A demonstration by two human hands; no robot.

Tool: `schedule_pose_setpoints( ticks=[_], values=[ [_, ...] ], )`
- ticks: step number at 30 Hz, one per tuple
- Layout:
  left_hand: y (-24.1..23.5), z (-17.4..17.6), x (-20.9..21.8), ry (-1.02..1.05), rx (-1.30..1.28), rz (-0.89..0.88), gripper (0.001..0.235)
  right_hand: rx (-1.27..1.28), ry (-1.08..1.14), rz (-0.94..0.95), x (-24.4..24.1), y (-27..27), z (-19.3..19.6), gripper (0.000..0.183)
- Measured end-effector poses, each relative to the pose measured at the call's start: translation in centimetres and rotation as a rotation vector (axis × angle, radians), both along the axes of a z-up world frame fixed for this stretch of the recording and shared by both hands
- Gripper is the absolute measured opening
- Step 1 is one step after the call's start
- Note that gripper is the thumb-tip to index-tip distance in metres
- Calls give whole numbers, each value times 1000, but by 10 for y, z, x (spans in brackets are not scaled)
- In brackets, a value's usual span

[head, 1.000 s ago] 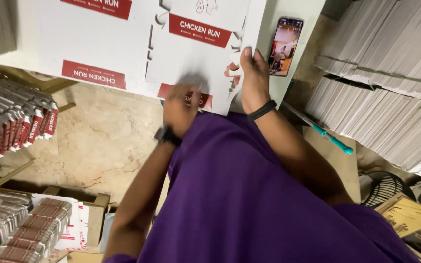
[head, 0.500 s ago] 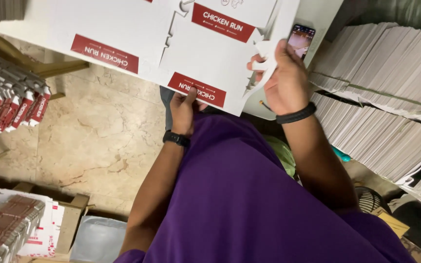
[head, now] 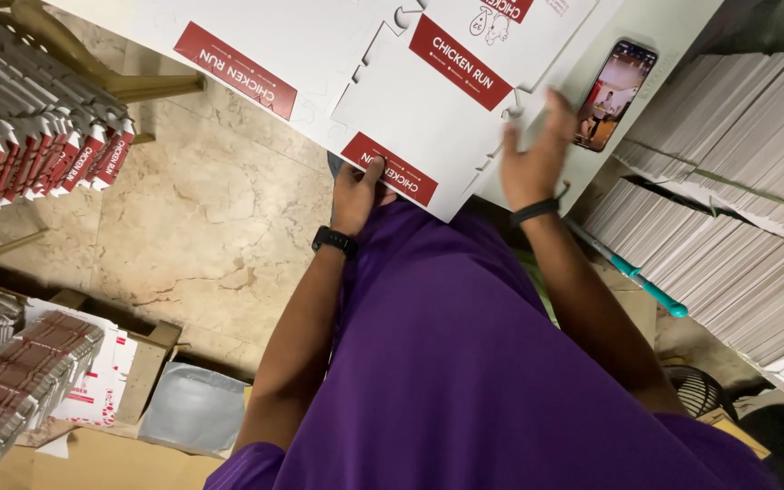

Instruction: Stripping waste material from die-cut cardboard sheets and folding them into boxes for packaging.

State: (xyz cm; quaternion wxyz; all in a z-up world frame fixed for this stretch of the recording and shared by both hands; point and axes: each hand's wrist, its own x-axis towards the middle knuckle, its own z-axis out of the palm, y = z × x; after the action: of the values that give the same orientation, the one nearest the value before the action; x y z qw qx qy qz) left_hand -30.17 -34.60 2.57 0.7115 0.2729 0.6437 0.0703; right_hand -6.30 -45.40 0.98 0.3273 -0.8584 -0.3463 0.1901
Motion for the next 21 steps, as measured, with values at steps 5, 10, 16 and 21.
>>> schedule_pose_setpoints(
  ticks=[5, 10, 16, 21],
  values=[
    [-3, -15, -3, 63, 34, -41, 64, -279, -55, 452, -56, 55, 14, 104],
    [-3, -17, 7, 181, 69, -16, 40, -820, -2, 584, -81, 99, 31, 147],
    [4, -5, 17, 344, -13, -83, 37, -904, 35, 576, -88, 108, 26, 149],
    [5, 2, 18, 363, -34, -110, 39, -973, 48, 567, -91, 113, 31, 136]
  ],
)
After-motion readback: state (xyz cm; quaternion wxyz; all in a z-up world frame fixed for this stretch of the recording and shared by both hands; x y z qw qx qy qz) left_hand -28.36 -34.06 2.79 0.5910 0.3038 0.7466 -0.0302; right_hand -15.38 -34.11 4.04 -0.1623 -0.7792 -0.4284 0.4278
